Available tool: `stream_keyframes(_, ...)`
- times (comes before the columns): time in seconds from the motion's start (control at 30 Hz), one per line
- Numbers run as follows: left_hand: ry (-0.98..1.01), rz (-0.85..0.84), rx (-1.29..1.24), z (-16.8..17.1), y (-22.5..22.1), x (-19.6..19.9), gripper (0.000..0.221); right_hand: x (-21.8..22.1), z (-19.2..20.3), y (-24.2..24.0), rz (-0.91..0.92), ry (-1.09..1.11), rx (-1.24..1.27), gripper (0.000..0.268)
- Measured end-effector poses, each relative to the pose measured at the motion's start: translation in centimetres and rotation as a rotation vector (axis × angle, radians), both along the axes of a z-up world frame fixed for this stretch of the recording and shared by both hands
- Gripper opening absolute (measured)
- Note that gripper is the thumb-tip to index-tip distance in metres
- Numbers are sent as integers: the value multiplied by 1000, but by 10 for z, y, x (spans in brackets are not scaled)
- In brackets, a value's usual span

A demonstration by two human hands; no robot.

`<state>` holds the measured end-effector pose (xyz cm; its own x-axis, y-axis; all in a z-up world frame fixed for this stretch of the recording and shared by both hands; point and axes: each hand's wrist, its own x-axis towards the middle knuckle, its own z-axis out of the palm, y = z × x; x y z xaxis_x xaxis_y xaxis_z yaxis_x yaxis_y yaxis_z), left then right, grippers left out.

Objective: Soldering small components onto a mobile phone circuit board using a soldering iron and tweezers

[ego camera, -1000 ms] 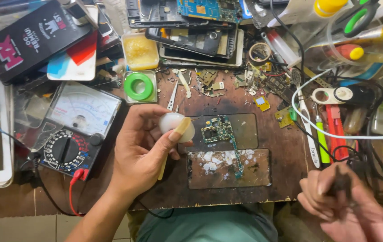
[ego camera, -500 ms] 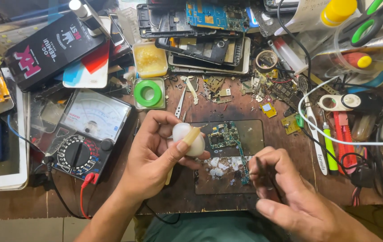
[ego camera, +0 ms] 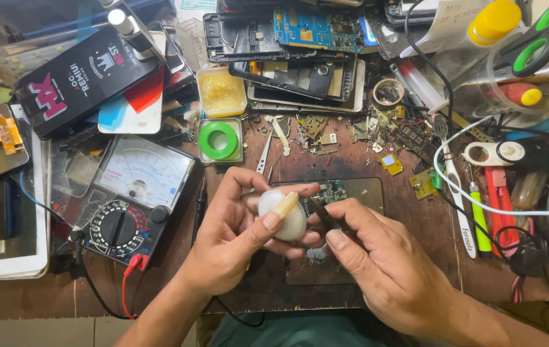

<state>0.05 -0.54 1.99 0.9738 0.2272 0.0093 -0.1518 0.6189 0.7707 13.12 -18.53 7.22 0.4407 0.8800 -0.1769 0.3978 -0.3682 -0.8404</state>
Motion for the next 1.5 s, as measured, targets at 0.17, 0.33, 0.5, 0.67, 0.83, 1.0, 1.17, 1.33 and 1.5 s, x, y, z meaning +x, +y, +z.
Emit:
stream_keyframes(0.17, 35, 6, -29, -2, -2, -2, 29, 0, -3, 2, -22, -66, -3, 31)
stream_keyframes(0.33, 46, 13, -6, -6, -2, -3, 29, -1, -5, 2, -5, -86, -14, 32)
stream_keyframes(0.5, 75, 18, 23, -5, -4, -3, 27, -1, -6, 3, 5, -77, -6, 28)
stream_keyframes(0.67, 88, 36, 50, -5, -4, -3, 27, -2, -8, 3, -18, -106, -29, 28)
stream_keyframes(0.83, 86, 35, 34, -6, -5, -3, 27, -3, -7, 6, -18, -97, 32, 27)
stream_keyframes(1.0, 99, 37, 44, -5, -4, -3, 27, -5, -9, 7, -25, -93, 35, 27)
stream_keyframes(1.17, 60, 35, 32, -1, -6, -3, 30, -10, -8, 8, -95, 149, 47, 30)
stream_keyframes(1.33, 171, 59, 88, 23, -14, 2, 27, -23, -33, -8, -394, 953, 120, 40)
stream_keyframes(1.5, 237, 61, 412, 35, -13, 11, 21, -46, -41, -2, -697, 1348, 227, 49)
